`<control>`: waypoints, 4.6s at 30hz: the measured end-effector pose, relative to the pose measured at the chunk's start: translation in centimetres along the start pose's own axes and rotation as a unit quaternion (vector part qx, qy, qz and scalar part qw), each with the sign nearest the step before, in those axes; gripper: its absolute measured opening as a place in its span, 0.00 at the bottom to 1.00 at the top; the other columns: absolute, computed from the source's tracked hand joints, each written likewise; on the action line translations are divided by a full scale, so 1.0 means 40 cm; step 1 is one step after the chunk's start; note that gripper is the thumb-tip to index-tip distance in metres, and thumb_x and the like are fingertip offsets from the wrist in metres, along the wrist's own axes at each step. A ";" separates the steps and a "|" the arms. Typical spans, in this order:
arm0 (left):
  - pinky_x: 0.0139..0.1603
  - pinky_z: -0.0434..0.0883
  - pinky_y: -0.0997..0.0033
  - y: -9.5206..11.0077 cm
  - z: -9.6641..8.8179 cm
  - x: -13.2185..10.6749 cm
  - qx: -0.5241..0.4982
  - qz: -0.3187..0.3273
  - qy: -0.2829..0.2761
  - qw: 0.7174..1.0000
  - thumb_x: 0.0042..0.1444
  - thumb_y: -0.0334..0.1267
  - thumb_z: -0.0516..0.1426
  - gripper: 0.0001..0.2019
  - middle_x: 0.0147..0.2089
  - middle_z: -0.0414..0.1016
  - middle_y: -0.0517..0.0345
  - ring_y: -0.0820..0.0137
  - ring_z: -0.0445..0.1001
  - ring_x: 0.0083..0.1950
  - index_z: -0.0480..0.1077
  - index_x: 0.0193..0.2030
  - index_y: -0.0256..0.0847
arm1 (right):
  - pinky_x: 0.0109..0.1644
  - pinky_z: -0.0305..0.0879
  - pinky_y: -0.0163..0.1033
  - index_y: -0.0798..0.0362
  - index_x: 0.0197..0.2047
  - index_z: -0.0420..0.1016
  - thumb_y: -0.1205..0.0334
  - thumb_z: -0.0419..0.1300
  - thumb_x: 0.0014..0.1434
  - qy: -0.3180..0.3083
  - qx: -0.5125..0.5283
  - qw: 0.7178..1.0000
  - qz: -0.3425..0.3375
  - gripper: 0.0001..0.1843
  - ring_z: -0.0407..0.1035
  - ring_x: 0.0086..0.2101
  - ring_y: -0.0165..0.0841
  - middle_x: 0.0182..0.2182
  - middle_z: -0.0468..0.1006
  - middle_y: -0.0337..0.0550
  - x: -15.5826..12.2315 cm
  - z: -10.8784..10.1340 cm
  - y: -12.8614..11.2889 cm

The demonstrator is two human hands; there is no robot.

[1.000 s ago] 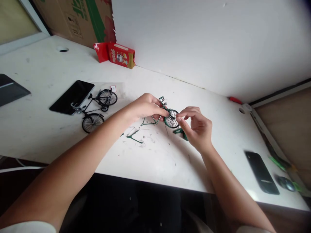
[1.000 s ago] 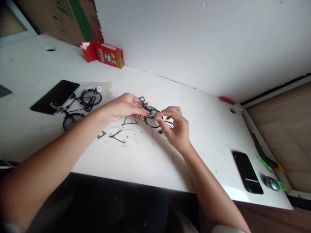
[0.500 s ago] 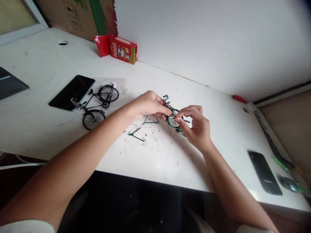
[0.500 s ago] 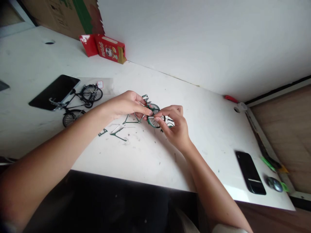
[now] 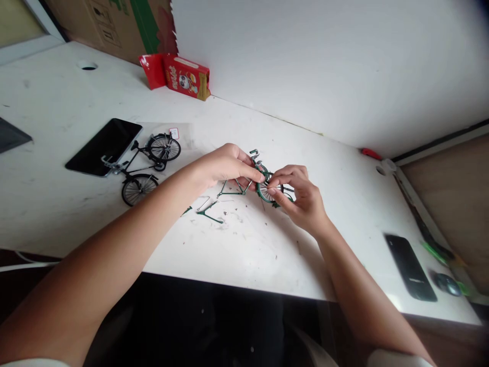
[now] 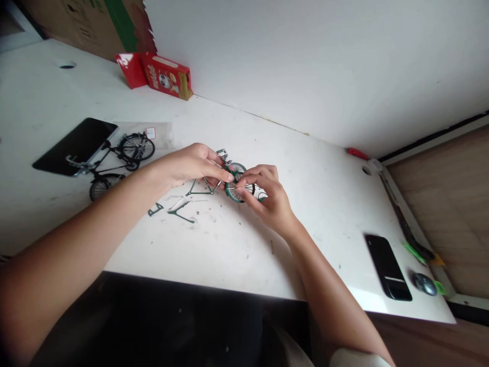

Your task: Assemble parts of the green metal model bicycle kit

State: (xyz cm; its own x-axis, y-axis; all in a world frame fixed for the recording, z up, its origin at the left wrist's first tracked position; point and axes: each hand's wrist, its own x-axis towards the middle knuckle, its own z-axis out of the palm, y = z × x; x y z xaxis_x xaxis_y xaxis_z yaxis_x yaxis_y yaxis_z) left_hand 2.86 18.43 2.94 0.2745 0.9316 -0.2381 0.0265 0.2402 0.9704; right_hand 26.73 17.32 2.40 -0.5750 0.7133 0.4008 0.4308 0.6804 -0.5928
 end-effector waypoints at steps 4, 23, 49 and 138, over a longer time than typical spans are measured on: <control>0.39 0.78 0.50 0.006 0.004 -0.003 -0.011 -0.003 0.003 1.000 0.43 0.32 0.76 0.08 0.28 0.79 0.46 0.55 0.81 0.30 0.82 0.25 0.38 | 0.62 0.65 0.57 0.44 0.44 0.80 0.59 0.63 0.70 -0.011 -0.007 1.000 -0.003 0.03 0.70 0.52 0.43 0.44 0.80 0.44 0.000 -0.004 0.003; 0.37 0.76 0.54 -0.007 0.002 0.004 0.005 -0.009 -0.004 1.000 0.44 0.34 0.75 0.08 0.30 0.81 0.44 0.55 0.82 0.31 0.82 0.27 0.39 | 0.63 0.62 0.57 0.44 0.44 0.77 0.60 0.61 0.70 -0.040 -0.032 0.998 -0.020 0.03 0.69 0.53 0.44 0.45 0.79 0.44 -0.002 -0.004 0.010; 0.33 0.74 0.62 -0.029 0.002 0.011 0.051 0.009 -0.012 0.999 0.48 0.35 0.73 0.08 0.34 0.85 0.48 0.62 0.83 0.32 0.81 0.34 0.40 | 0.67 0.64 0.61 0.45 0.42 0.79 0.62 0.64 0.69 -0.053 -0.061 0.996 -0.043 0.03 0.62 0.59 0.48 0.40 0.77 0.45 -0.004 -0.002 0.005; 0.61 0.80 0.54 0.005 0.113 -0.120 0.385 0.550 0.174 0.721 0.68 0.34 0.61 0.14 0.53 0.87 0.62 0.63 0.86 0.51 0.81 0.54 0.58 | 0.54 0.70 0.65 0.39 0.43 0.72 0.52 0.57 0.69 0.339 -0.206 0.914 -0.092 0.04 0.75 0.47 0.51 0.38 0.83 0.46 -0.047 -0.044 0.062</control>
State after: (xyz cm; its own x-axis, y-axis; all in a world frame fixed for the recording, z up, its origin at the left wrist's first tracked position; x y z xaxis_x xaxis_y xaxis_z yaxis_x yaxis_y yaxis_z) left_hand 5.87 12.76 4.45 0.2816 0.4877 0.8263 0.5389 -0.7929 0.2844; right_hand 30.10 17.95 1.40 -0.1618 0.4265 0.8899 0.6752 0.7055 -0.2154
